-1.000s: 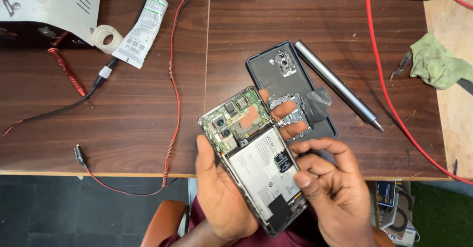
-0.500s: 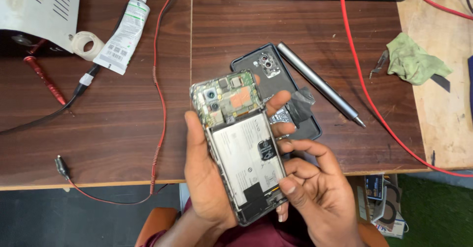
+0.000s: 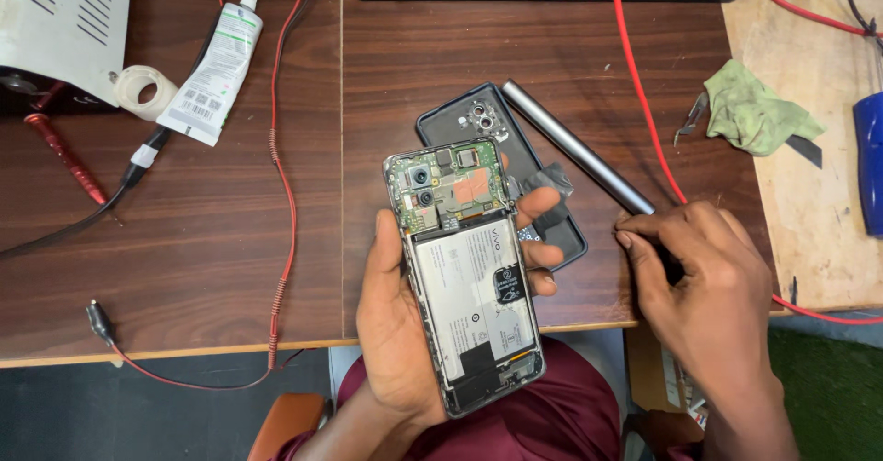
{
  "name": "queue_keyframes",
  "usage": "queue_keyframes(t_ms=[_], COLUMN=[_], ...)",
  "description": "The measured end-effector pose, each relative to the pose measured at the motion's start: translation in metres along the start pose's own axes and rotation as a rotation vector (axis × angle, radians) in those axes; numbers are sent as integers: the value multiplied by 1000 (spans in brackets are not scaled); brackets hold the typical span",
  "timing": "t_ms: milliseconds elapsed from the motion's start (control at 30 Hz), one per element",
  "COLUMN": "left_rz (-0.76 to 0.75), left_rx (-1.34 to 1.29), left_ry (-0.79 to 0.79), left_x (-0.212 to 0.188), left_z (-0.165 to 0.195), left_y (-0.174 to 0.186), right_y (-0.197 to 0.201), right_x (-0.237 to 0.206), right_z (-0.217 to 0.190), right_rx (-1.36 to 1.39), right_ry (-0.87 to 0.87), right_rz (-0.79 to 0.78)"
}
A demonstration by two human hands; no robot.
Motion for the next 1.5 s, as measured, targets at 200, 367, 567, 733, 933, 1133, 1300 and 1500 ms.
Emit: queue_keyframes(t_ms=[200, 367, 567, 733, 933, 1133, 1300, 1500], left_rz=[17, 16, -3, -74, -48, 15, 16, 125], left_rx=[52, 31, 18, -71, 75, 119, 179, 305], left_ry=[0, 4, 16, 12, 46, 82, 23, 32], left_x=[1, 1, 0, -5, -3, -7, -6, -8], left_z=[1, 0, -3, -4, -3, -4, -5, -6], left_y=[-1, -2, -1, -1, -6, -10, -12, -9], right_y=[-14, -7, -7, -24, -55, -59, -58, -55], right_x=[-12, -21, -25, -37, -57, -73, -75, -74], right_z=[22, 20, 20, 51, 110, 124, 125, 124], right_rx=[931, 1522, 1498, 1484, 1038, 450, 353, 296], right_ry=[-158, -118, -285, -205, -429, -565, -570, -558], right_rz=[-20, 67, 63, 200, 362, 261, 230, 209])
Point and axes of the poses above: each hand's wrist, its own x-axis towards the middle knuckle, its own y-axis out of the back of the hand, z = x × y, the point moved 3 cm from there along x, towards the middle knuckle, and after that the axes turned 12 degrees about -z, right-handed, at the moved point
